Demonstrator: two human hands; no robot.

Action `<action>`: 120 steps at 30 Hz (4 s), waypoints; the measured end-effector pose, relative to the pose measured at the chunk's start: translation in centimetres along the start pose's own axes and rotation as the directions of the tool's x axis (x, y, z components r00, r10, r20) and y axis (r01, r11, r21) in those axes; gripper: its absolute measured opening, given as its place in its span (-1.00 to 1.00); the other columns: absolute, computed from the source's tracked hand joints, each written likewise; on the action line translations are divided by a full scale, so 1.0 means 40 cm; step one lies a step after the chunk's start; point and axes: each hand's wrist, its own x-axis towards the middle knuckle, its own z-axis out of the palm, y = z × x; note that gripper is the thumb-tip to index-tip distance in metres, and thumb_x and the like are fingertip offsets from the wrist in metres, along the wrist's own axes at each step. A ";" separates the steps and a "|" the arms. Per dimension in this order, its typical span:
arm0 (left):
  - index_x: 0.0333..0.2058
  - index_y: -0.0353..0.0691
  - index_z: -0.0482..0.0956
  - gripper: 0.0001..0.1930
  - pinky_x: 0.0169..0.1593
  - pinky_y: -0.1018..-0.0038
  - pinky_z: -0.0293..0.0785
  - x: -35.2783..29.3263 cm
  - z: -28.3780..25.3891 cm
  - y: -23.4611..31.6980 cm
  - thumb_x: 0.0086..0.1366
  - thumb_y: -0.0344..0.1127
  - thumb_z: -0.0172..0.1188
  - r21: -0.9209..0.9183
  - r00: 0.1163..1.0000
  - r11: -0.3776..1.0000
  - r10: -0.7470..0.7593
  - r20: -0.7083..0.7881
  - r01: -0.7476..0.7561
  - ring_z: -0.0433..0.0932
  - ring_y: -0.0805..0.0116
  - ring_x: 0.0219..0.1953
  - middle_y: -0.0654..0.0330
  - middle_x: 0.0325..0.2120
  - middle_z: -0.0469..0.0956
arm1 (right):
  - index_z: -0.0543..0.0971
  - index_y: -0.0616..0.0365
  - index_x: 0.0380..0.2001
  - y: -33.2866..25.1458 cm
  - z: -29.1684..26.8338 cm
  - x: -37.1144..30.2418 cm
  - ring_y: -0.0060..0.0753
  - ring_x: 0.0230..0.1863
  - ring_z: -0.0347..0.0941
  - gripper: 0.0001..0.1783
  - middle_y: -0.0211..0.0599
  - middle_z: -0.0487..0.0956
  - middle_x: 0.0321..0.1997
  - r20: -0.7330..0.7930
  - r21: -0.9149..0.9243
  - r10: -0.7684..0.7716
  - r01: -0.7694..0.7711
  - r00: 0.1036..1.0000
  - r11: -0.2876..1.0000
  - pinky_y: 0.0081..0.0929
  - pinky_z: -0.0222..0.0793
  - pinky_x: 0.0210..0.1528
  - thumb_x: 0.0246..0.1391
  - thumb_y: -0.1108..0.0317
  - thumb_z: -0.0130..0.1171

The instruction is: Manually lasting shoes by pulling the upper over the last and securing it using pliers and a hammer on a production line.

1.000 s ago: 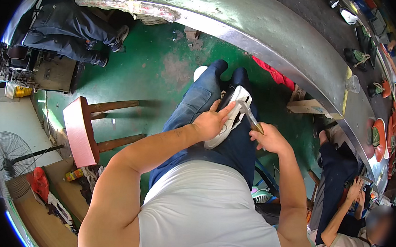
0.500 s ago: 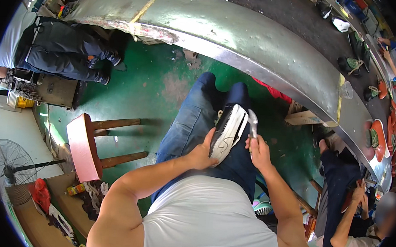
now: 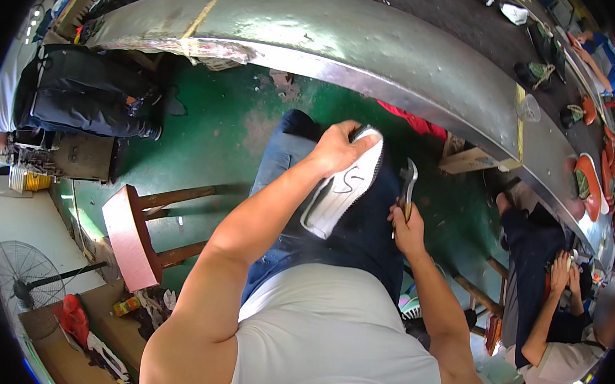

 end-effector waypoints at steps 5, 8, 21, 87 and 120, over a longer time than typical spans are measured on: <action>0.36 -0.44 0.09 0.02 0.37 0.28 0.18 -0.066 -0.006 -0.197 0.09 0.01 0.40 0.413 0.942 0.908 -0.073 0.327 -0.072 0.34 -0.06 0.29 -0.27 0.23 0.34 | 0.49 0.24 -0.12 -0.128 -0.051 -0.014 -0.09 -0.28 0.58 -0.73 -0.07 0.61 -0.32 0.223 -0.381 0.155 -0.060 0.962 0.923 -0.28 0.46 -0.17 0.26 0.26 0.10; 0.33 -0.57 0.09 -0.13 0.36 0.32 0.21 -0.129 -0.030 -0.171 0.18 -0.16 0.26 0.402 0.940 0.912 -0.059 0.337 -0.087 0.38 -0.10 0.26 -0.38 0.19 0.35 | 0.48 0.23 -0.04 -0.169 -0.050 -0.044 0.14 -0.20 0.55 -0.68 0.00 0.61 -0.27 0.362 -0.431 0.174 -0.001 0.916 0.902 -0.15 0.44 -0.13 0.22 0.27 0.13; -0.47 -0.29 0.47 -0.81 -0.41 0.05 0.54 -0.186 0.059 -0.261 0.30 -0.32 0.10 0.642 0.917 0.704 0.398 -0.004 -0.303 0.60 -0.14 -0.54 -0.10 -0.61 0.56 | 0.50 0.25 -0.02 -0.233 -0.013 0.000 -0.59 -0.32 0.52 -0.72 -0.26 0.58 -0.29 0.604 -0.346 0.532 -0.406 0.593 0.846 -0.52 0.45 -0.30 0.27 0.34 0.11; 0.42 -0.41 -0.16 0.12 0.42 0.25 0.02 0.002 0.035 -0.328 0.15 0.01 0.40 -0.302 0.812 0.775 -0.429 0.396 0.556 0.14 0.06 0.42 -0.14 0.38 0.15 | 0.55 0.23 -0.08 -0.338 -0.045 0.170 -0.13 -0.30 0.60 -0.71 -0.08 0.64 -0.38 0.616 -0.713 0.552 0.099 0.563 0.695 -0.24 0.48 -0.16 0.18 0.30 0.16; 0.36 -0.33 -0.13 -0.09 0.36 0.33 0.17 -0.117 0.082 -0.308 0.22 -0.37 0.34 -0.249 0.955 0.943 -0.157 0.251 0.220 0.27 0.26 0.27 0.02 0.18 0.31 | 0.48 0.24 -0.09 -0.133 -0.064 0.063 -0.04 -0.12 0.54 -0.62 -0.12 0.54 -0.17 0.719 -0.563 -0.115 0.672 0.685 0.481 -0.18 0.53 -0.19 0.06 0.30 0.28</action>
